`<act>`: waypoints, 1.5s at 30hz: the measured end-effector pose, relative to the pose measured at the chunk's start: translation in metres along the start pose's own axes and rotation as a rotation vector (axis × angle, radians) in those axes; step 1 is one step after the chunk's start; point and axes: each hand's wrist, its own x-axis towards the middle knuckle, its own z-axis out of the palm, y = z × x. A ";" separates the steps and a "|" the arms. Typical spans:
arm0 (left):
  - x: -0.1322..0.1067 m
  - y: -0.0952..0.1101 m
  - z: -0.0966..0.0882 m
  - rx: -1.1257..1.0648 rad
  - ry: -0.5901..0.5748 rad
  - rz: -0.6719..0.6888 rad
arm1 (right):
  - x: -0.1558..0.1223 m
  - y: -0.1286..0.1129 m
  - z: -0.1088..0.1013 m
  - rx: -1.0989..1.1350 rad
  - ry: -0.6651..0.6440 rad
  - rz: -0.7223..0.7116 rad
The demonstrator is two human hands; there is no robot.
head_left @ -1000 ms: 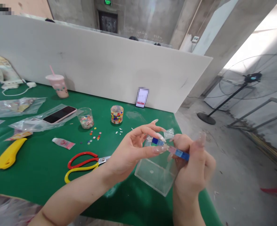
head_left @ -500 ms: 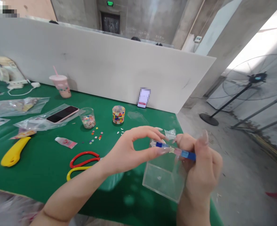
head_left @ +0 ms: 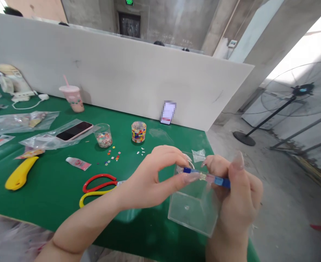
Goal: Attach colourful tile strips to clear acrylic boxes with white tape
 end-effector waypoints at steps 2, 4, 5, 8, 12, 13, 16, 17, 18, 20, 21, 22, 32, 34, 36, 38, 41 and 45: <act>0.001 0.001 -0.001 0.008 -0.013 0.010 | -0.001 0.001 -0.001 0.019 -0.019 0.013; 0.000 0.001 -0.002 0.043 -0.007 0.035 | -0.003 0.001 -0.002 0.040 -0.034 0.026; 0.000 0.001 -0.001 0.066 -0.001 0.051 | -0.005 0.001 -0.002 0.042 -0.038 0.031; -0.001 0.001 0.000 0.127 -0.012 0.092 | -0.008 0.001 -0.003 0.002 -0.026 0.031; -0.002 0.002 0.003 0.202 -0.023 0.139 | -0.008 0.001 -0.003 -0.046 0.005 0.003; -0.002 0.002 0.003 0.209 -0.023 0.148 | -0.007 0.001 -0.003 -0.052 0.004 -0.006; -0.002 0.002 0.001 0.221 -0.026 0.148 | -0.006 0.000 -0.002 -0.059 -0.008 -0.021; -0.002 0.001 0.000 0.220 -0.035 0.136 | -0.007 0.000 -0.001 -0.059 -0.011 -0.016; -0.002 0.001 -0.002 0.211 -0.044 0.119 | -0.007 0.000 0.000 -0.059 -0.008 -0.006; -0.002 0.002 -0.006 0.175 -0.066 0.094 | -0.008 -0.001 0.002 -0.065 0.014 0.016; -0.002 0.002 -0.008 0.159 -0.070 0.094 | -0.008 -0.001 0.003 -0.068 0.020 0.018; -0.002 0.002 -0.009 0.149 -0.064 0.096 | -0.008 -0.002 0.003 -0.070 0.021 0.015; -0.004 0.007 0.000 0.207 -0.005 0.151 | -0.008 -0.009 0.007 -0.085 -0.015 -0.066; -0.004 0.007 -0.002 0.184 -0.016 0.179 | -0.010 -0.010 0.007 -0.089 -0.017 -0.071; -0.004 0.007 -0.007 0.169 -0.035 0.170 | -0.010 -0.008 0.007 -0.060 -0.009 -0.030; -0.003 0.008 -0.013 0.118 -0.084 0.106 | -0.008 -0.005 0.007 -0.012 -0.001 0.054; -0.002 0.010 -0.018 -0.059 -0.128 -0.056 | -0.002 0.001 0.006 0.032 0.001 0.125; 0.000 0.014 -0.015 -0.120 -0.087 -0.203 | 0.006 0.002 0.003 0.034 -0.014 0.147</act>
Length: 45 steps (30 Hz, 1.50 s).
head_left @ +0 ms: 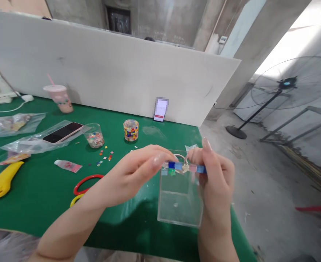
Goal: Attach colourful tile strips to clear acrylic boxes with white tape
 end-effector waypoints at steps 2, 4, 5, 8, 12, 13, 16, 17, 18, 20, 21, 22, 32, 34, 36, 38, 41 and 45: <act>0.001 0.002 0.002 0.025 -0.017 -0.060 | 0.001 -0.002 -0.002 -0.023 -0.015 0.016; 0.001 0.003 0.002 0.047 -0.024 -0.096 | 0.001 -0.002 -0.004 -0.034 -0.016 0.012; 0.000 0.004 0.002 0.058 -0.029 -0.102 | 0.000 -0.003 -0.005 -0.034 -0.013 0.012; -0.001 0.006 0.000 0.091 -0.040 -0.104 | -0.001 -0.002 -0.005 -0.028 -0.012 0.041; -0.003 0.006 0.003 0.100 0.016 -0.122 | -0.002 -0.002 -0.003 -0.030 -0.023 0.038; -0.004 0.006 0.004 0.096 0.037 -0.125 | -0.003 -0.003 -0.003 -0.039 -0.024 0.029; -0.006 0.005 0.008 0.077 0.081 -0.121 | -0.005 -0.006 -0.001 -0.053 -0.041 -0.002; -0.006 0.005 0.009 0.072 0.088 -0.117 | -0.005 -0.007 0.000 -0.050 -0.044 -0.016; -0.006 0.005 0.010 0.069 0.093 -0.113 | -0.006 -0.007 0.001 -0.046 -0.043 -0.028; -0.006 0.006 0.012 0.064 0.095 -0.106 | -0.008 -0.008 0.003 -0.033 -0.024 -0.051; -0.005 0.006 0.012 0.061 0.098 -0.107 | -0.008 -0.008 0.003 -0.027 -0.013 -0.059; -0.005 0.005 0.012 0.057 0.102 -0.107 | -0.009 -0.007 0.004 -0.022 -0.007 -0.063; -0.001 0.002 0.013 0.012 0.097 -0.151 | -0.011 -0.002 -0.001 -0.044 0.010 -0.016; -0.002 0.001 0.015 0.002 0.122 -0.126 | -0.010 -0.002 0.000 -0.048 0.012 -0.026; -0.002 0.000 0.017 -0.008 0.145 -0.095 | -0.010 -0.003 0.001 -0.060 0.014 -0.044; -0.003 0.000 0.019 -0.023 0.148 -0.069 | -0.011 -0.003 0.002 -0.083 0.020 -0.062; -0.003 -0.001 0.020 -0.034 0.140 -0.048 | -0.012 -0.002 0.003 -0.092 0.047 -0.071; -0.001 -0.003 0.012 -0.009 0.102 -0.083 | -0.009 0.002 0.001 -0.040 0.096 0.024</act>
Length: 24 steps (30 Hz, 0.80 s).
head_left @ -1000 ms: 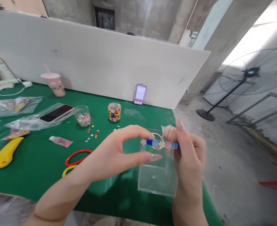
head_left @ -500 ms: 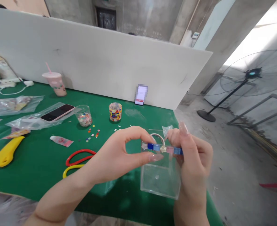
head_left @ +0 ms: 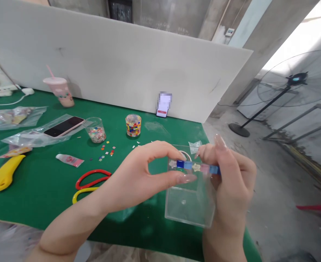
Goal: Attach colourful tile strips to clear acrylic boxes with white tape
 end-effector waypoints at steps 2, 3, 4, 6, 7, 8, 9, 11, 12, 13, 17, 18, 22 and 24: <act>0.002 0.000 -0.008 0.023 -0.087 -0.018 | 0.003 0.001 -0.002 0.029 -0.006 0.050; 0.003 0.000 -0.011 0.039 -0.128 -0.022 | 0.005 0.001 -0.002 0.033 -0.028 0.068; 0.004 0.001 -0.015 0.059 -0.157 -0.021 | 0.007 0.001 -0.003 0.030 -0.057 0.079; 0.006 0.001 -0.020 0.107 -0.176 -0.005 | 0.008 0.000 -0.004 0.022 -0.098 0.089; 0.006 0.002 -0.021 0.129 -0.180 0.009 | 0.009 -0.001 -0.003 0.027 -0.110 0.090; 0.007 0.002 -0.022 0.148 -0.182 0.023 | 0.008 -0.001 -0.003 0.039 -0.115 0.087; 0.008 0.002 -0.023 0.160 -0.182 0.037 | 0.008 -0.001 -0.003 0.056 -0.118 0.086; 0.008 0.003 -0.023 0.169 -0.171 0.047 | 0.006 -0.001 -0.002 0.077 -0.118 0.105; 0.008 0.004 -0.023 0.167 -0.163 0.041 | 0.005 0.000 -0.002 0.080 -0.116 0.120; 0.007 0.004 -0.022 0.165 -0.156 0.033 | 0.004 0.001 -0.002 0.080 -0.105 0.132; 0.005 0.007 -0.021 0.157 -0.140 0.005 | 0.002 0.002 -0.003 0.092 -0.083 0.136; 0.005 0.007 -0.020 0.154 -0.134 0.002 | 0.002 0.002 -0.003 0.099 -0.081 0.129; 0.004 0.007 -0.018 0.136 -0.114 -0.026 | 0.002 0.000 -0.003 0.107 -0.075 0.107; 0.003 0.007 -0.016 0.135 -0.115 -0.028 | 0.001 -0.001 -0.002 0.108 -0.070 0.097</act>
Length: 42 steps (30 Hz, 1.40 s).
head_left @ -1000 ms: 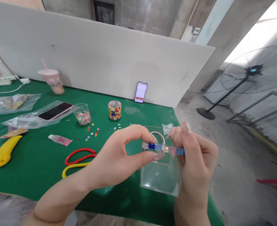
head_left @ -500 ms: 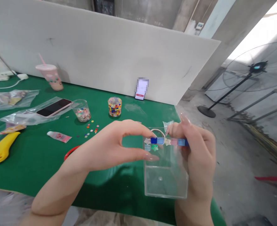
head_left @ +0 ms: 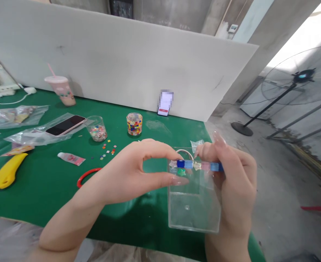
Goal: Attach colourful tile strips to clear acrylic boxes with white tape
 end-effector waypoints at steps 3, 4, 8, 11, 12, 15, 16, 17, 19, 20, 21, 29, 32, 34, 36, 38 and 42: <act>-0.001 0.001 0.002 0.003 -0.003 0.003 | -0.001 0.000 0.000 0.009 0.020 0.002; -0.002 0.001 0.003 0.004 -0.002 0.003 | -0.002 0.000 0.000 0.011 0.026 0.003; -0.002 0.001 0.003 0.015 0.008 0.016 | -0.003 -0.002 0.001 0.007 0.025 -0.007; -0.002 0.001 0.003 -0.001 0.008 0.040 | -0.003 -0.003 0.001 0.006 0.034 -0.001; -0.002 0.001 0.004 -0.009 0.003 0.046 | -0.004 -0.003 0.002 0.004 0.036 -0.001; -0.003 0.002 0.005 -0.017 -0.004 0.052 | -0.004 -0.003 0.001 -0.008 0.041 -0.004; -0.003 0.002 0.005 -0.013 -0.002 0.052 | -0.004 -0.003 0.001 -0.010 0.040 -0.005; -0.004 0.002 0.005 -0.009 0.000 0.050 | -0.004 -0.003 0.001 -0.012 0.039 -0.006; -0.003 0.003 0.002 -0.012 -0.001 0.038 | -0.005 -0.003 0.001 -0.013 0.038 -0.003; -0.002 0.004 0.001 -0.022 -0.013 0.028 | -0.005 -0.004 0.000 -0.015 0.039 0.004; -0.002 0.005 -0.001 -0.039 -0.031 0.016 | -0.005 -0.004 0.001 -0.014 0.041 0.014; -0.002 0.004 0.003 -0.033 -0.003 -0.009 | -0.005 -0.006 0.001 -0.030 0.044 -0.014; -0.006 0.001 0.007 0.101 0.050 0.055 | -0.003 -0.006 0.001 -0.017 0.012 0.008; -0.008 0.001 0.007 0.172 0.063 0.078 | -0.001 -0.006 0.000 -0.015 -0.025 0.023; -0.007 0.003 0.006 0.192 0.037 0.072 | 0.000 -0.006 0.000 -0.015 -0.031 0.034; -0.005 0.006 0.004 0.149 -0.003 0.040 | 0.000 -0.006 0.000 -0.008 -0.008 0.041; -0.003 0.009 -0.001 0.005 -0.098 0.021 | 0.000 -0.007 0.000 -0.005 0.004 0.042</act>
